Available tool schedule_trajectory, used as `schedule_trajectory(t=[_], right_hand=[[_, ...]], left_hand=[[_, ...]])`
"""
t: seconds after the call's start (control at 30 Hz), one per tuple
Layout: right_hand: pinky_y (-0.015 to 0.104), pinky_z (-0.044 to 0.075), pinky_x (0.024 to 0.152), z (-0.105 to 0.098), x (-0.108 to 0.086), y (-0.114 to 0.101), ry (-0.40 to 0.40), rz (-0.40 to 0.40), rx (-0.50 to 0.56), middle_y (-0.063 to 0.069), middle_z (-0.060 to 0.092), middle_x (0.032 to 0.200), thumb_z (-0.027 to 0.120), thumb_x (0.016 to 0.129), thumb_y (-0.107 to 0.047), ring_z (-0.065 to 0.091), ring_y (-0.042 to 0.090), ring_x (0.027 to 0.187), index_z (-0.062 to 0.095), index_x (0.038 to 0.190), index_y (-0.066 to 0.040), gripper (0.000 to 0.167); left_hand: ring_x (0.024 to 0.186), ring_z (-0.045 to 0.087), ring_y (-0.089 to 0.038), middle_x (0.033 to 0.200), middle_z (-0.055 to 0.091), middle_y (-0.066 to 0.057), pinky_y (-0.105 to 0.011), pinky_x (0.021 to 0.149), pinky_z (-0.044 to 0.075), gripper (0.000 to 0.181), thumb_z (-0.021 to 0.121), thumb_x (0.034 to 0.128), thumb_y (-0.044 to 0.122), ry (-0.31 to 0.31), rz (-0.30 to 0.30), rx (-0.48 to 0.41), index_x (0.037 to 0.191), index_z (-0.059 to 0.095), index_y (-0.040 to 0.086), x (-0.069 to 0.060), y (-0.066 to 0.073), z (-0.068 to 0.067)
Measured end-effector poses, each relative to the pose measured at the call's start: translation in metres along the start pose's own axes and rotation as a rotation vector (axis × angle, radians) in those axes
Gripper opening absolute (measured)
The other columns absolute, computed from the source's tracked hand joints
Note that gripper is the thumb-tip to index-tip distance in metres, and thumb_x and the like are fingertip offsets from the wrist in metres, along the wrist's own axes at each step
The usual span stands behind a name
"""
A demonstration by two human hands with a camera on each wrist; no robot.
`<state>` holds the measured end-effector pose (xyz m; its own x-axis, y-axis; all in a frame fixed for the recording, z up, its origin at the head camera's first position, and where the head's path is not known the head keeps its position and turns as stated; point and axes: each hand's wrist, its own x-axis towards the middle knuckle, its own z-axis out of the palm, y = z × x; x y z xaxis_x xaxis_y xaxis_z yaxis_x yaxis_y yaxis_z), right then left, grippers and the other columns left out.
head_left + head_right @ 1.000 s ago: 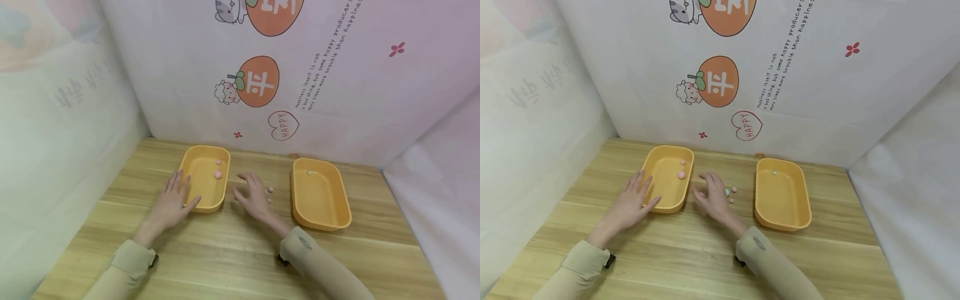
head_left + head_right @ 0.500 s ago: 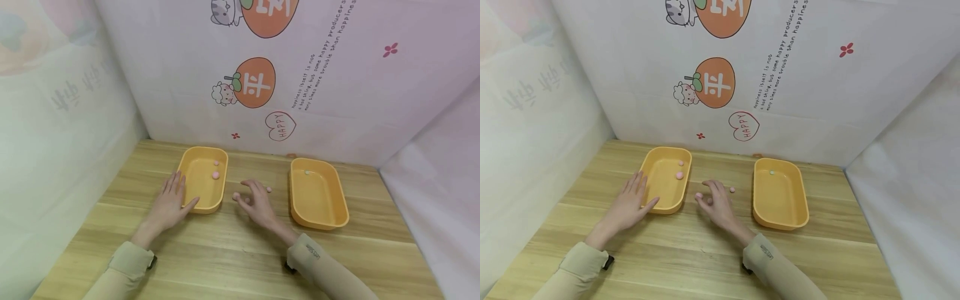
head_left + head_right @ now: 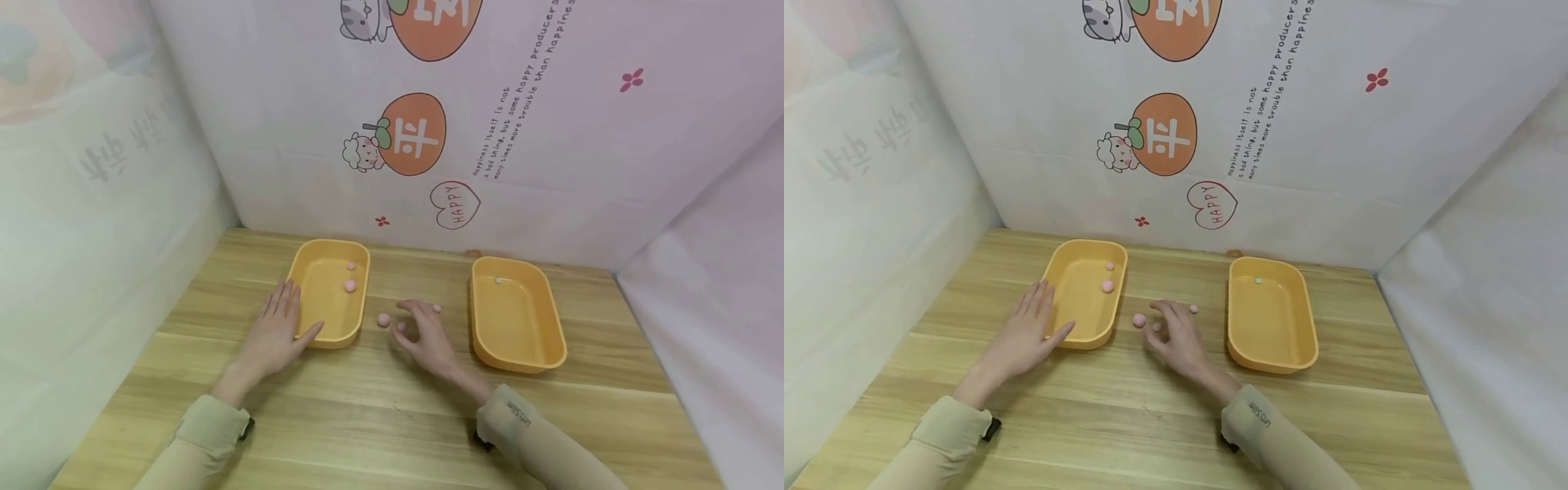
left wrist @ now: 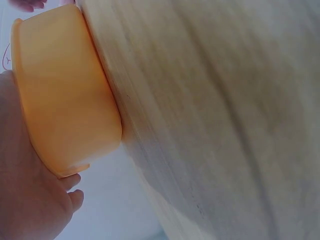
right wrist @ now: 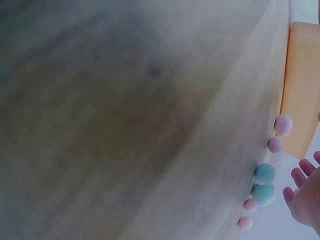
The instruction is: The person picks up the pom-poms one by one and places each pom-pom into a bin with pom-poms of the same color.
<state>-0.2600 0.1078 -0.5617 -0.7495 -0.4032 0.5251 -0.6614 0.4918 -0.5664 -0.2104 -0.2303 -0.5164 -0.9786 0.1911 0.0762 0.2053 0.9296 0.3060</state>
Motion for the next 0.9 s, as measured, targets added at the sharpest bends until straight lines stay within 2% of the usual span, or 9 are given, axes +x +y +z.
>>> schedule_trajectory(t=[0.17,0.23,0.3,0.47,0.53,0.63,0.73,0.8,0.9], right_hand=[[0.060,0.058,0.113,-0.005,0.002,-0.014,-0.080,0.026,-0.003,0.023,0.066,0.146,0.082,0.097,-0.016,0.065,0.042,0.134,0.062,0.146,0.000,0.055],[0.057,0.057,0.114,-0.001,0.002,-0.010,-0.103,0.027,-0.017,0.022,0.063,0.151,0.082,0.099,-0.019,0.063,0.040,0.136,0.059,0.152,-0.001,0.060],[0.061,0.056,0.114,0.001,0.003,-0.010,-0.127,0.042,-0.028,0.022,0.060,0.156,0.082,0.099,-0.023,0.062,0.042,0.138,0.056,0.157,-0.002,0.066],[0.067,0.049,0.122,0.002,0.007,-0.012,-0.221,0.139,-0.013,0.023,0.050,0.167,0.080,0.101,-0.025,0.053,0.046,0.150,0.048,0.164,-0.004,0.073],[0.068,0.048,0.122,0.004,0.009,-0.010,-0.241,0.151,-0.009,0.023,0.049,0.168,0.080,0.101,-0.028,0.051,0.047,0.152,0.048,0.165,-0.007,0.074],[0.066,0.050,0.121,0.017,0.008,0.012,-0.237,0.125,-0.028,0.016,0.051,0.168,0.080,0.102,-0.038,0.052,0.042,0.152,0.048,0.166,-0.016,0.075],[0.062,0.051,0.121,0.027,0.009,0.028,-0.228,0.085,-0.055,0.014,0.054,0.166,0.080,0.101,-0.042,0.054,0.039,0.151,0.049,0.165,-0.018,0.075],[0.059,0.052,0.121,0.028,0.012,0.029,-0.234,0.067,-0.067,0.015,0.056,0.164,0.081,0.101,-0.039,0.055,0.038,0.150,0.051,0.164,-0.014,0.074],[0.062,0.052,0.121,0.019,0.018,0.011,-0.250,0.062,-0.037,0.020,0.058,0.161,0.081,0.102,-0.031,0.055,0.043,0.149,0.054,0.161,-0.009,0.069]], left_hand=[[0.171,0.006,-0.051,0.182,0.005,-0.032,-0.065,0.141,0.010,0.099,0.045,0.1124,0.063,-0.002,0.000,-0.007,0.170,0.017,-0.012,-0.001,0.000,-0.001],[0.171,0.006,-0.051,0.182,0.005,-0.032,-0.065,0.141,0.010,0.099,0.046,0.1124,0.063,-0.003,0.000,-0.008,0.171,0.017,-0.012,0.000,0.000,-0.001],[0.171,0.006,-0.051,0.182,0.006,-0.033,-0.065,0.141,0.010,0.098,0.046,0.1124,0.063,-0.002,0.001,-0.006,0.171,0.017,-0.011,0.000,0.000,-0.001],[0.171,0.007,-0.052,0.182,0.007,-0.033,-0.065,0.141,0.010,0.097,0.047,0.1125,0.062,0.002,0.002,-0.004,0.171,0.019,-0.011,0.000,0.001,-0.001],[0.171,0.007,-0.052,0.182,0.007,-0.033,-0.065,0.141,0.010,0.097,0.046,0.1125,0.062,-0.001,0.001,-0.005,0.171,0.019,-0.011,0.000,0.001,-0.001],[0.171,0.006,-0.051,0.182,0.006,-0.033,-0.065,0.141,0.009,0.098,0.047,0.1120,0.063,-0.004,-0.001,-0.006,0.171,0.019,-0.011,0.000,0.000,-0.001],[0.172,0.007,-0.051,0.182,0.006,-0.032,-0.064,0.141,0.009,0.098,0.046,0.1119,0.064,-0.002,-0.003,-0.004,0.171,0.019,-0.011,0.000,0.000,-0.001],[0.171,0.008,-0.051,0.182,0.007,-0.033,-0.064,0.141,0.011,0.098,0.046,0.1119,0.063,0.002,-0.003,-0.001,0.170,0.020,-0.011,0.000,0.001,-0.001],[0.171,0.008,-0.051,0.182,0.007,-0.032,-0.064,0.141,0.011,0.098,0.046,0.1118,0.064,0.002,-0.005,0.002,0.171,0.020,-0.010,0.000,0.001,-0.002]])
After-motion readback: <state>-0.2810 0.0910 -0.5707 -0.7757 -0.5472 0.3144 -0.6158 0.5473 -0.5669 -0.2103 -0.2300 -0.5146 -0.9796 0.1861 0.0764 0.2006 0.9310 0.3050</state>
